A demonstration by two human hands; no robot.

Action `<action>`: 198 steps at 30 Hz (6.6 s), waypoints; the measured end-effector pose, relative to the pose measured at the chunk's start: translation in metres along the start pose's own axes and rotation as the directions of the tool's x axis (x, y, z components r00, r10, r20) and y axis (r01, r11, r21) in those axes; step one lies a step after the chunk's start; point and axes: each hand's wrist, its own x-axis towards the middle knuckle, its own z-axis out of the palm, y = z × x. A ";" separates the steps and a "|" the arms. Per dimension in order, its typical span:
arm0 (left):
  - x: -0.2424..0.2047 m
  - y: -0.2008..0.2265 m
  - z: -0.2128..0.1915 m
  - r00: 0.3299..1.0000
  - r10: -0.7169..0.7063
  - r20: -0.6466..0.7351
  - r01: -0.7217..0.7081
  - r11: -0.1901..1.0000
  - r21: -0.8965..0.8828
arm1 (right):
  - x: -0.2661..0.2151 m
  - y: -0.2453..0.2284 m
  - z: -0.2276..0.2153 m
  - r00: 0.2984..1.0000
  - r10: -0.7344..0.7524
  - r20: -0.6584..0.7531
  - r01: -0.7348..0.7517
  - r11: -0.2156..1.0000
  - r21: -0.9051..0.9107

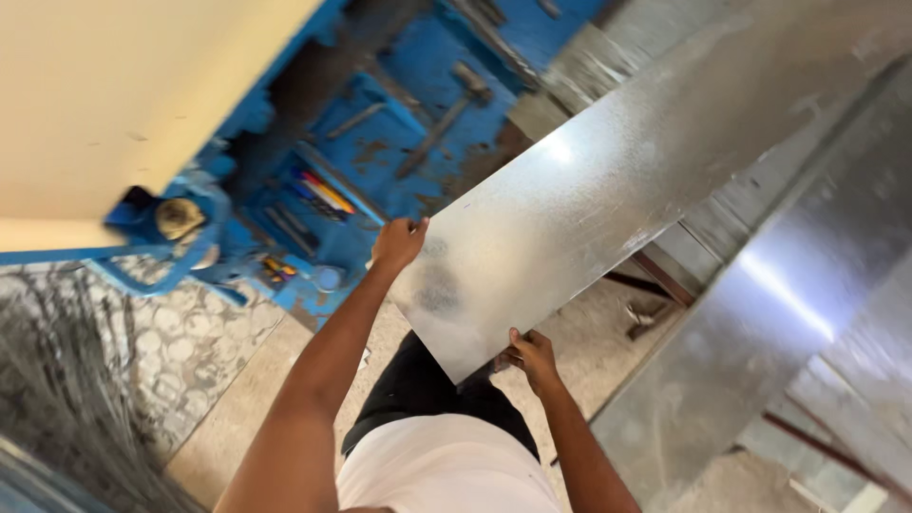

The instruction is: The person repeatedly feeds a large rectangular metal sheet into a blue industrial bending machine. They align the sheet, push it through the rollers to bend it, and then remove it. This process is repeated multiple times on the same sheet, flipping it over between passes to achieve the desired curvature.

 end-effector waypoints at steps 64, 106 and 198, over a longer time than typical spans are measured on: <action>0.053 -0.133 -0.034 0.809 0.213 -0.547 0.076 0.886 0.457 | 0.400 -0.337 0.223 -0.183 0.029 0.983 0.474 -0.873 0.115; 0.081 -0.004 0.017 0.636 -0.298 -0.712 0.448 0.893 0.027 | 0.378 -0.205 0.212 0.082 -0.604 0.793 0.553 -0.634 -0.541; 0.097 -0.022 0.040 0.481 -0.191 -0.855 0.389 0.921 0.013 | 0.383 -0.206 0.215 0.001 -0.641 0.768 0.680 -0.562 -0.471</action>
